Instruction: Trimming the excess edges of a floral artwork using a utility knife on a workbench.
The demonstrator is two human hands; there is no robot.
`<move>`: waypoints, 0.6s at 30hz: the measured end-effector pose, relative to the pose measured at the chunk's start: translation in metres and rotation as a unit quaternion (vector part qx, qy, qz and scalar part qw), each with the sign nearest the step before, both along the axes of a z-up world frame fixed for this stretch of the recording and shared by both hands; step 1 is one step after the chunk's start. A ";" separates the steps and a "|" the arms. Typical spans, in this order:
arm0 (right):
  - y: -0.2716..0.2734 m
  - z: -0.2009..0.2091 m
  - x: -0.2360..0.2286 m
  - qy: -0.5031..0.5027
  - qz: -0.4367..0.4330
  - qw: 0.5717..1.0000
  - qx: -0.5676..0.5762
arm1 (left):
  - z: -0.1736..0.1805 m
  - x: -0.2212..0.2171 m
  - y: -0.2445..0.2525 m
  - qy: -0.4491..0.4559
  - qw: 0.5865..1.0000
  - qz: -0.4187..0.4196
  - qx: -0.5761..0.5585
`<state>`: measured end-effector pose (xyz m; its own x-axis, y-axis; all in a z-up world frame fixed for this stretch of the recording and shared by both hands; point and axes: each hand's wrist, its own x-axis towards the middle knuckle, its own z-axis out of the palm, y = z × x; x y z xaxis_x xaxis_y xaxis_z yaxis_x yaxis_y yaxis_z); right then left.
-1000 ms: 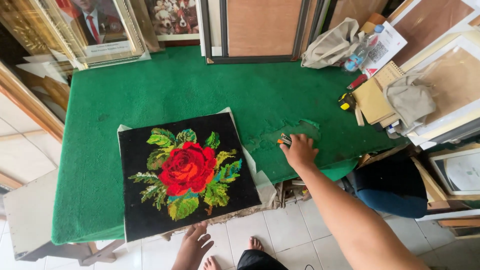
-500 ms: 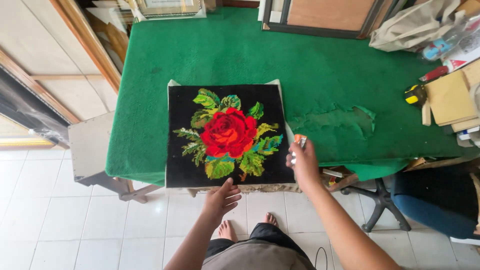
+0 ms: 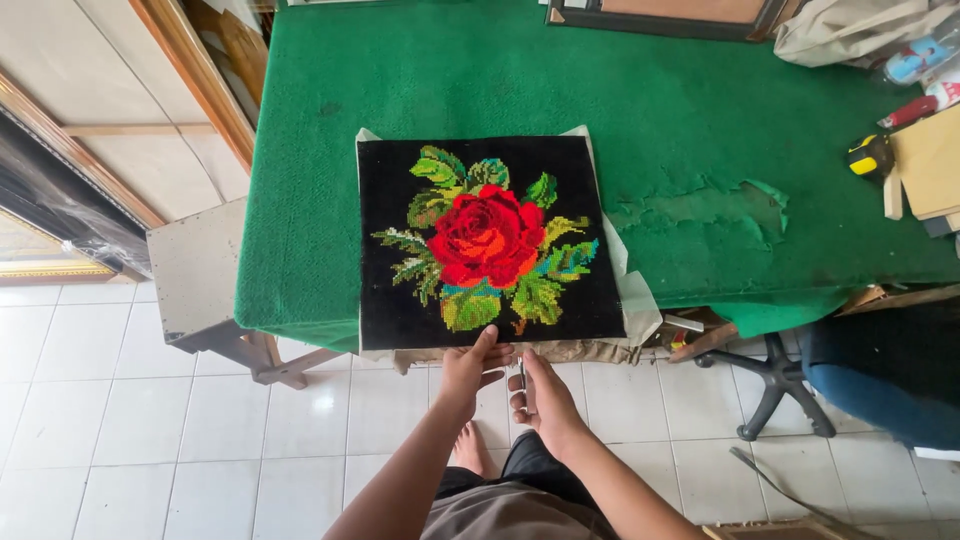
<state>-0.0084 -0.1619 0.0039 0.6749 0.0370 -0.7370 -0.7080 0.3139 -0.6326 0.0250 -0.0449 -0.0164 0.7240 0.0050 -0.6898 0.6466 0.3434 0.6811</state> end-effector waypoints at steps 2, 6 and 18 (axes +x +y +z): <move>0.008 0.006 0.002 0.002 -0.009 1.000 -0.005 | -0.002 0.002 0.000 -0.006 1.000 0.022 -0.007; 0.019 -0.003 0.007 0.007 -0.044 0.999 -0.012 | 0.005 0.003 0.002 0.012 0.996 0.061 -0.057; 0.036 -0.004 0.019 -0.002 -0.028 0.999 -0.039 | -0.014 0.004 0.004 0.029 0.993 0.090 -0.063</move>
